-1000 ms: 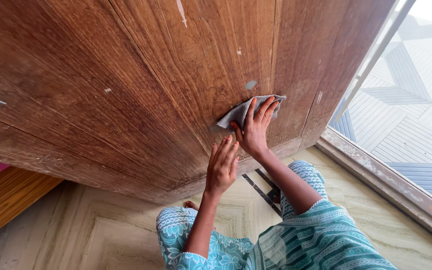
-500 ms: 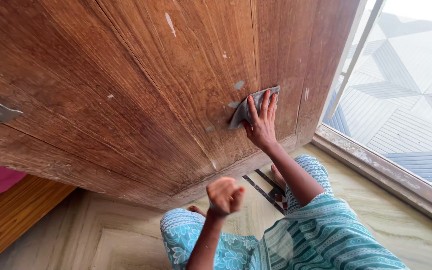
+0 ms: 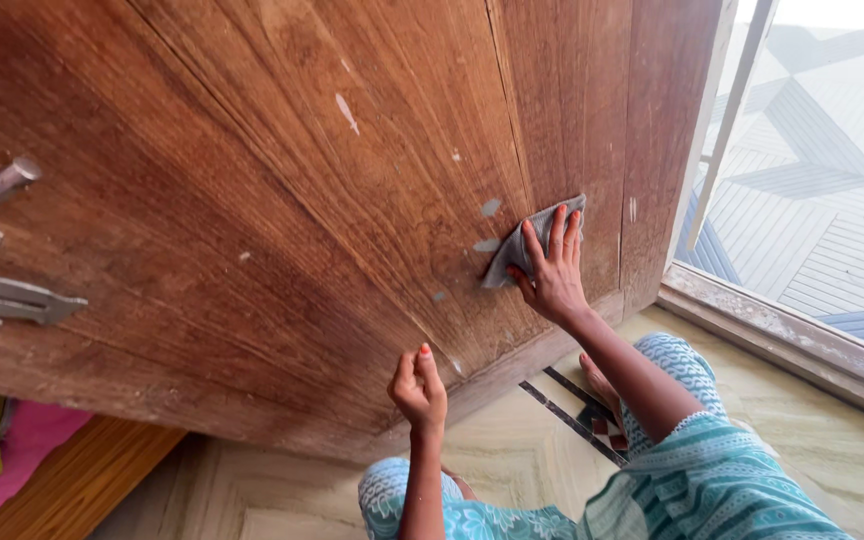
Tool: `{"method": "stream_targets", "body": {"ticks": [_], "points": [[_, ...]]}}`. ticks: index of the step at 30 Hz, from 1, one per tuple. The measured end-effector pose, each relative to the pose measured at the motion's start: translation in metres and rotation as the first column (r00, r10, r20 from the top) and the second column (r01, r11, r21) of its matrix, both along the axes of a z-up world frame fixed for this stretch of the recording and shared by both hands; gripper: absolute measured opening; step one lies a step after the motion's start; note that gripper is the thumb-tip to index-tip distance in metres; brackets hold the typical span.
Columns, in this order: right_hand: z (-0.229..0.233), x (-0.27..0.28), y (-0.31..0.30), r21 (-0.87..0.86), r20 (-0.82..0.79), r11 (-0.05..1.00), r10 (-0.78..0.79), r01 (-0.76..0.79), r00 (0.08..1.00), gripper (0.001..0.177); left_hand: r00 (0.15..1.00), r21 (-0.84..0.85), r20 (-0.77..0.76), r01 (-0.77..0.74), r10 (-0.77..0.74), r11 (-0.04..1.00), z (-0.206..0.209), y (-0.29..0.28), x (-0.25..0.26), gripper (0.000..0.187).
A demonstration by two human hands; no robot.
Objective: The person sits on the floor and wipes the surface of a wooden door using a gray cloth. They move the cloth back and forth across the door, focusing on different areas to clean the surface.
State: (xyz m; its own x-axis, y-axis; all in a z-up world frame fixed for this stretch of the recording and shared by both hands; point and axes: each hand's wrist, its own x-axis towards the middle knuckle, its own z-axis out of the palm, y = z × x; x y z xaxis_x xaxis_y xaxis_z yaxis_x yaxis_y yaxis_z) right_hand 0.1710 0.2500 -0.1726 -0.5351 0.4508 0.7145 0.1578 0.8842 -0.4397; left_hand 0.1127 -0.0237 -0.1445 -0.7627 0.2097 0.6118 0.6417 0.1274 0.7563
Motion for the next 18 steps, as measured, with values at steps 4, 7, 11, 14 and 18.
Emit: {"method": "stream_targets", "body": {"ticks": [4,7,11,14,18], "points": [[0.001,-0.005,0.008,0.024,-0.061,0.999,-0.023,0.025,0.998,0.089,0.898,-0.150,-0.426,-0.196,0.116,0.969,-0.004,-0.001,-0.028,0.015],[0.005,-0.010,0.015,0.033,-0.120,0.999,-0.029,0.033,0.992,0.092,0.780,-0.256,-0.541,-0.509,0.314,0.822,-0.010,-0.009,-0.048,0.047],[0.013,-0.014,0.021,-0.029,-0.135,0.996,-0.083,0.080,0.987,0.097,0.817,-0.326,-0.475,-0.510,0.328,0.796,-0.029,-0.014,-0.075,0.099],[0.016,-0.013,0.013,-0.127,-0.153,0.991,-0.067,0.048,0.986,0.096,0.837,-0.388,-0.465,-0.487,0.290,0.783,-0.049,-0.016,-0.090,0.111],[0.025,-0.023,-0.006,-0.192,-0.191,0.981,-0.039,0.001,0.981,0.094,0.839,-0.403,-0.458,-0.489,0.292,0.773,-0.065,-0.014,-0.097,0.111]]}}
